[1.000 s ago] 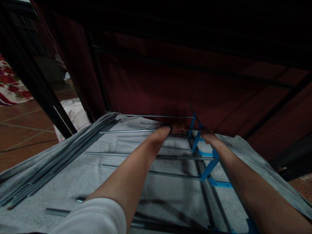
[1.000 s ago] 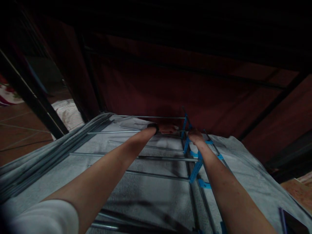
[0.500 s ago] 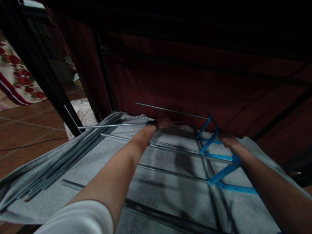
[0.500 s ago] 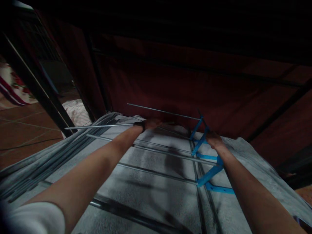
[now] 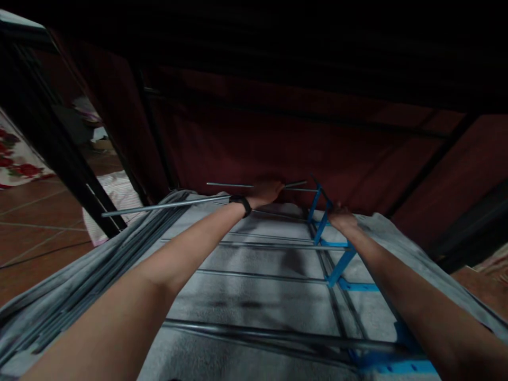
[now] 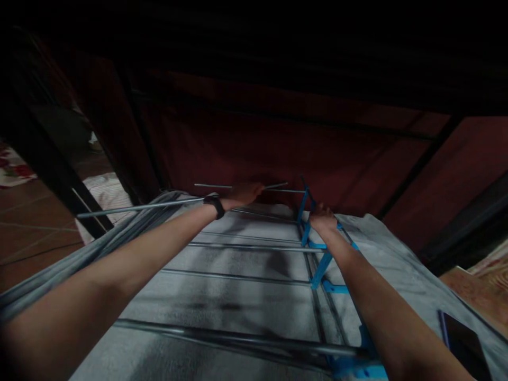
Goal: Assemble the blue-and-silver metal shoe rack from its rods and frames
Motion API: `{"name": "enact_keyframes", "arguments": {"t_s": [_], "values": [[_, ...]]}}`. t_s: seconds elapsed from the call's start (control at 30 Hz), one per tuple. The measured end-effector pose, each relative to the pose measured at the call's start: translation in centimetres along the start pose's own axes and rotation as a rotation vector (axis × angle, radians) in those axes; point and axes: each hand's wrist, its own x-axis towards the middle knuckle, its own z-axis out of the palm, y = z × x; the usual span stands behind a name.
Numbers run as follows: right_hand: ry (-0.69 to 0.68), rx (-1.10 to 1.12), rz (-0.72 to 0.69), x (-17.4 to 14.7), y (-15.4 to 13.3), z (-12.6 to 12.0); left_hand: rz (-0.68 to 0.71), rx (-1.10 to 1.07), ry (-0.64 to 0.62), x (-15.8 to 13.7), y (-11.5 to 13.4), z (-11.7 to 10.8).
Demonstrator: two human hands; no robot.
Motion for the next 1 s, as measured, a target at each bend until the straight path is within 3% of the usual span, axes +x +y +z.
{"name": "enact_keyframes", "arguments": {"t_s": [0.1,0.23,0.43,0.6,0.77,0.83,0.93,1.0], "values": [[0.103,-0.06,-0.05,-1.0,-1.0,0.1,0.097,0.141,0.021,-1.4,2.8,0.3],[-0.059,-0.038,-0.138,-1.6,-1.4,0.3,0.186,0.166,0.063,-2.7,5.1,1.3],[-0.074,0.022,-0.065,-1.9,-0.5,0.3,0.262,0.133,-0.024,-2.8,6.8,3.5],[0.025,0.085,-0.131,-2.3,-0.3,-0.2,0.249,0.131,-0.039,-3.2,6.7,4.4],[0.033,0.179,-0.185,-2.8,-0.5,-1.0,0.277,0.18,-0.037,-4.1,5.0,3.4],[0.028,0.174,-0.263,-3.2,-0.6,-1.1,0.311,0.195,-0.049,-4.5,4.5,2.9],[-0.013,0.1,-0.521,-4.1,-1.2,-1.2,0.333,0.225,-0.055,-4.8,4.2,2.7],[-0.072,0.034,-0.608,-4.8,-1.7,-1.1,0.362,0.237,-0.062,-4.8,4.3,2.9]]}}
